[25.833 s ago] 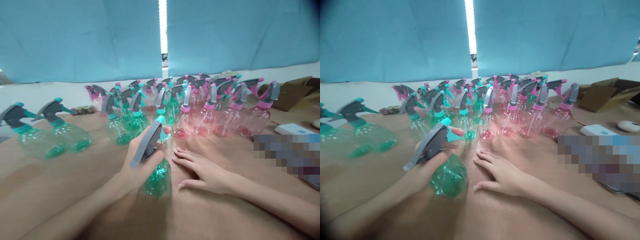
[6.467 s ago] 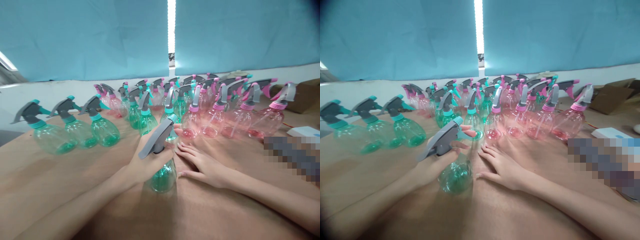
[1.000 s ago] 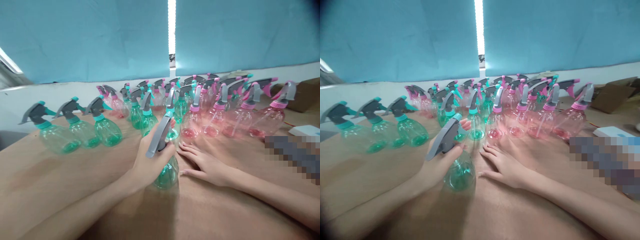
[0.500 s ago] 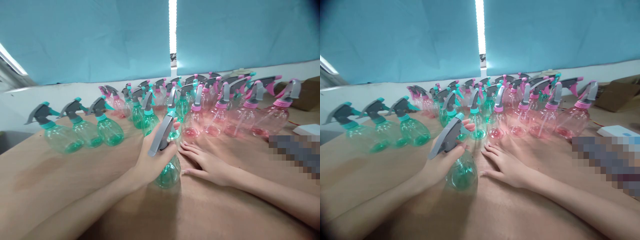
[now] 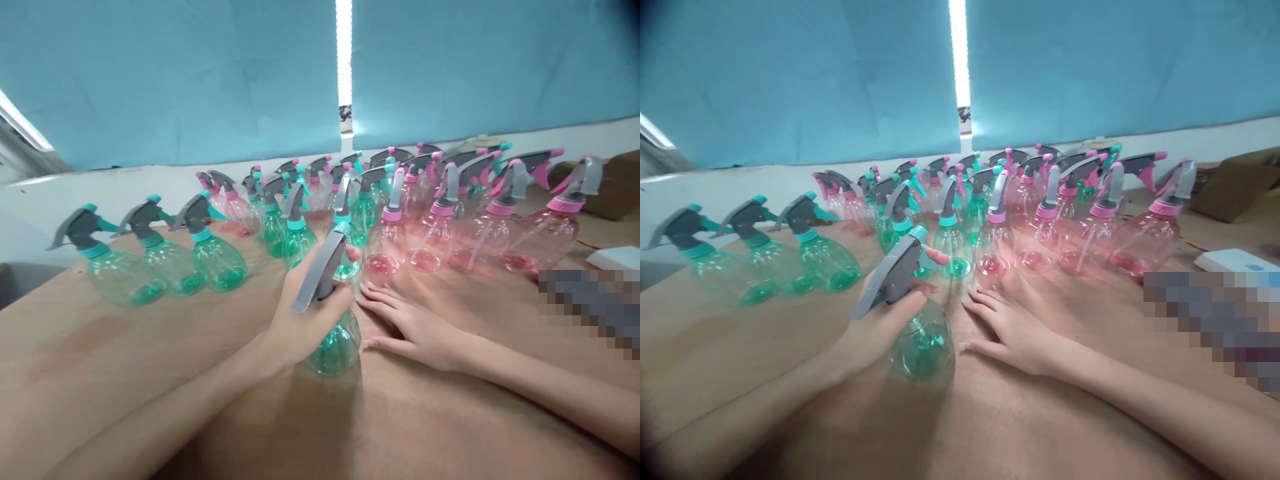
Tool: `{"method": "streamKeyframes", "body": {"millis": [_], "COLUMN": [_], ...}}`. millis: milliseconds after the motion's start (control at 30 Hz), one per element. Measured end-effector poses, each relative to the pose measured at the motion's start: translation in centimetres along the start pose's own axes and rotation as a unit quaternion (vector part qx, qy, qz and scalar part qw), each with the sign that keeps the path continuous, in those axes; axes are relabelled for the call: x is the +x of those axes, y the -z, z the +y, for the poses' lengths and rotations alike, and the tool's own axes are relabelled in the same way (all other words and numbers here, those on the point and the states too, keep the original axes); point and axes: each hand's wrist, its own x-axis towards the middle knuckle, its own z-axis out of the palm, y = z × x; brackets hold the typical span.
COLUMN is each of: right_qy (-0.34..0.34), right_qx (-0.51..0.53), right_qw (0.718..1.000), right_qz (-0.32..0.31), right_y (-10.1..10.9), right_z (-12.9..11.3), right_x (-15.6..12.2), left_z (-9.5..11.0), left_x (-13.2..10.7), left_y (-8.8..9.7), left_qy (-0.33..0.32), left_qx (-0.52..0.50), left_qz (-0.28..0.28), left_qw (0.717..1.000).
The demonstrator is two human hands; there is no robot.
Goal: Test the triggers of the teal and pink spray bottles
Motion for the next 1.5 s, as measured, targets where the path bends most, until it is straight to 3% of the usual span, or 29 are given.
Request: {"method": "streamKeyframes", "body": {"millis": [400, 733, 1167, 1500], "right_qy": [-0.005, 0.002, -0.003, -0.003], "right_qx": [-0.007, 0.012, 0.005, 0.003], "right_qw": [1.000, 1.000, 1.000, 1.000], "right_qz": [-0.004, 0.004, 0.008, 0.009], "right_y": [-0.1, 0.0, 0.1, 0.0], "right_z": [0.1, 0.0, -0.2, -0.2], "right_x": [0.0, -0.1, -0.1, 0.0], "left_z": [0.0, -0.1, -0.6, -0.7], "left_x": [0.1, 0.3, 0.2, 0.1], "left_y": [0.7, 0.8, -0.1, -0.1], "left_qy": [-0.002, -0.002, -0.010, -0.007], "left_qx": [-0.040, -0.020, 0.015, -0.007], "left_qz": [-0.023, -0.017, 0.032, 0.020], "left_qw": [0.999, 1.000, 0.999, 1.000]}}
